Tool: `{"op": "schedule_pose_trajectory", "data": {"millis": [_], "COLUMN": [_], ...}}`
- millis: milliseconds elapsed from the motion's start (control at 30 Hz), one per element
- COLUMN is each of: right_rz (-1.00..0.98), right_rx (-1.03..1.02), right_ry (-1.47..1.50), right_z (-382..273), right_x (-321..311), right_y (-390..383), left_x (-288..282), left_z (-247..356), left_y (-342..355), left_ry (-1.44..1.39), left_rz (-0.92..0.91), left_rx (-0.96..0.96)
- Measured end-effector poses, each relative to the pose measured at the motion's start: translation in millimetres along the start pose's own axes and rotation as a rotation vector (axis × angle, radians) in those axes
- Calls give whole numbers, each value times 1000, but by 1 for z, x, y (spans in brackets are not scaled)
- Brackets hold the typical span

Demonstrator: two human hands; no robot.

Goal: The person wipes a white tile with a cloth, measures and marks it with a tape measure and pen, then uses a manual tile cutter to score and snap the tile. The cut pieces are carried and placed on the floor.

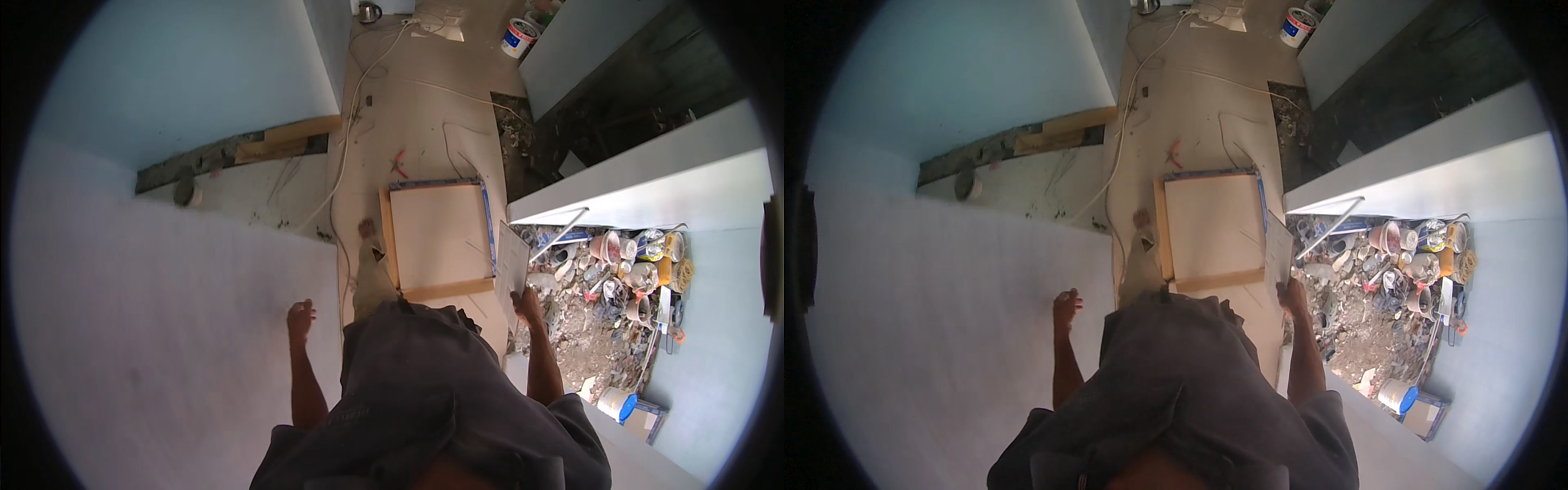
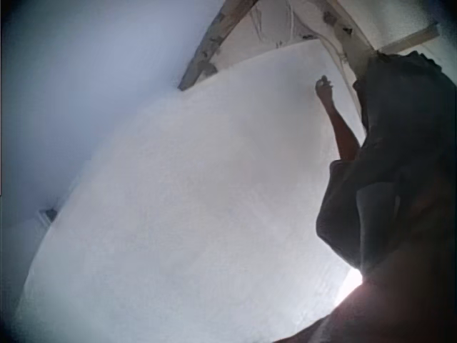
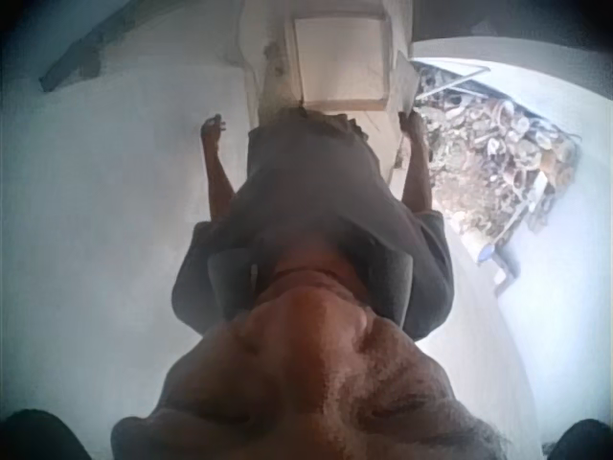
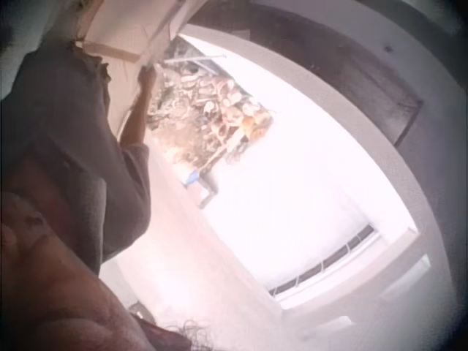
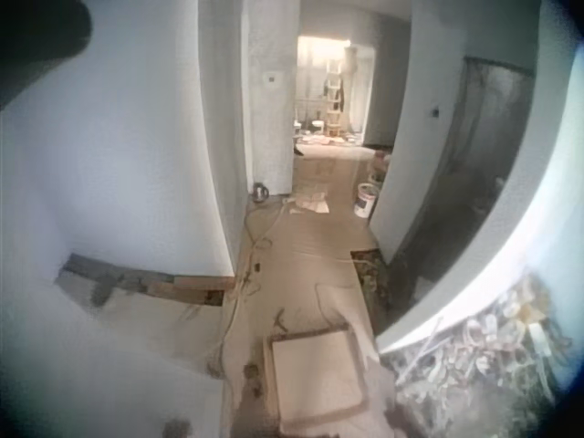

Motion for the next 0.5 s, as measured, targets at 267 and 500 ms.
{"op": "schedule_pose_trajectory", "data": {"millis": [267,500], "right_rz": [-170,-347], "right_rx": [230,391], "right_ry": [-76,-113], "right_z": [-71,-104], "right_x": [48,86], "right_y": [66,71], "left_x": [20,26], "left_z": [157,221], "left_y": [121,177], "left_ry": [-121,-142], "left_rz": [-109,-97], "left_rx": [15,-187]}}
Point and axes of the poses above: each hand's wrist, its own y-axis towards the middle knuckle, its own x-axis out of the palm, z = x × y, the point moved 7 cm from there along y, towards the middle knuckle, and after that the axes turned 2 degrees about x, right-handed, at the moved point
